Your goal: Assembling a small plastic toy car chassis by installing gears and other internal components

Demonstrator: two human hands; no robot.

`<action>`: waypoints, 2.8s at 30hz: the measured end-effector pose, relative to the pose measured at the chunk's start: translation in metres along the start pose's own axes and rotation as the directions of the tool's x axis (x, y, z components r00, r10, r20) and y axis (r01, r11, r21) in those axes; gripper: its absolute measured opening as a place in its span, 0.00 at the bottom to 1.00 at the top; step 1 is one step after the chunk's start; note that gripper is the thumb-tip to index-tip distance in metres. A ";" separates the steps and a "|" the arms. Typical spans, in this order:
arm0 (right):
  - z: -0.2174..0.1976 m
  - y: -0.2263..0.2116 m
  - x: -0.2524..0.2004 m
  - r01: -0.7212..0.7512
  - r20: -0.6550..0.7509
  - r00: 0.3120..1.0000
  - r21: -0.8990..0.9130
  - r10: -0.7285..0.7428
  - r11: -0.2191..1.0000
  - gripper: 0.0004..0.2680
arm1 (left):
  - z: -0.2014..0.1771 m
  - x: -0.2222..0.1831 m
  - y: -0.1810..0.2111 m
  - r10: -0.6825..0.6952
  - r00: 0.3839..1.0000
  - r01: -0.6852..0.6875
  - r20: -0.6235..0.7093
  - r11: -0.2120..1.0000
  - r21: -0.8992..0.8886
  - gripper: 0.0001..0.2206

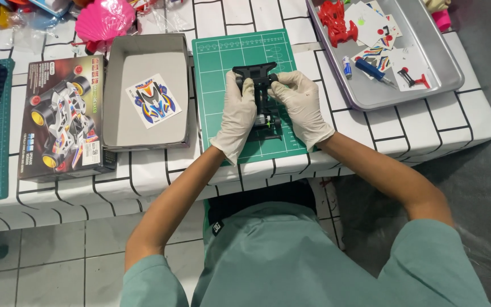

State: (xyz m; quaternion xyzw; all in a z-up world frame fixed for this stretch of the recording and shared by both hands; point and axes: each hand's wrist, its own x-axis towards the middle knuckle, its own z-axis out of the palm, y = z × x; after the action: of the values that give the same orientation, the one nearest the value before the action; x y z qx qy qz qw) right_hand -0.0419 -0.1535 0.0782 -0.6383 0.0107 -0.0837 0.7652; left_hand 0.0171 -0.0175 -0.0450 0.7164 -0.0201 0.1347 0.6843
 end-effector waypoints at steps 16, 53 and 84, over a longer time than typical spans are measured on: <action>0.009 -0.014 -0.008 0.119 -0.013 0.993 0.009 -0.119 0.993 0.03 | -0.004 -0.008 0.029 0.101 0.995 -0.101 -0.007 0.995 -0.023 0.16; 0.013 -0.031 -0.006 0.107 0.039 0.994 -0.141 -0.102 0.984 0.03 | -0.030 -0.010 0.100 -0.479 0.858 0.451 0.184 0.533 -0.716 0.26; 0.006 -0.023 0.008 0.156 0.072 0.987 -0.238 -0.143 0.959 0.07 | -0.037 0.005 0.119 -0.392 0.764 0.642 0.512 0.384 -0.664 0.39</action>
State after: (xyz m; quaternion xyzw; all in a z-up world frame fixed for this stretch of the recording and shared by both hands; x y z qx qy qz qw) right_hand -0.0362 -0.1530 0.1025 -0.7280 -0.0482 -0.1219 0.6730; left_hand -0.0094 0.0120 0.0733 0.2999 0.0542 -0.2119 0.9285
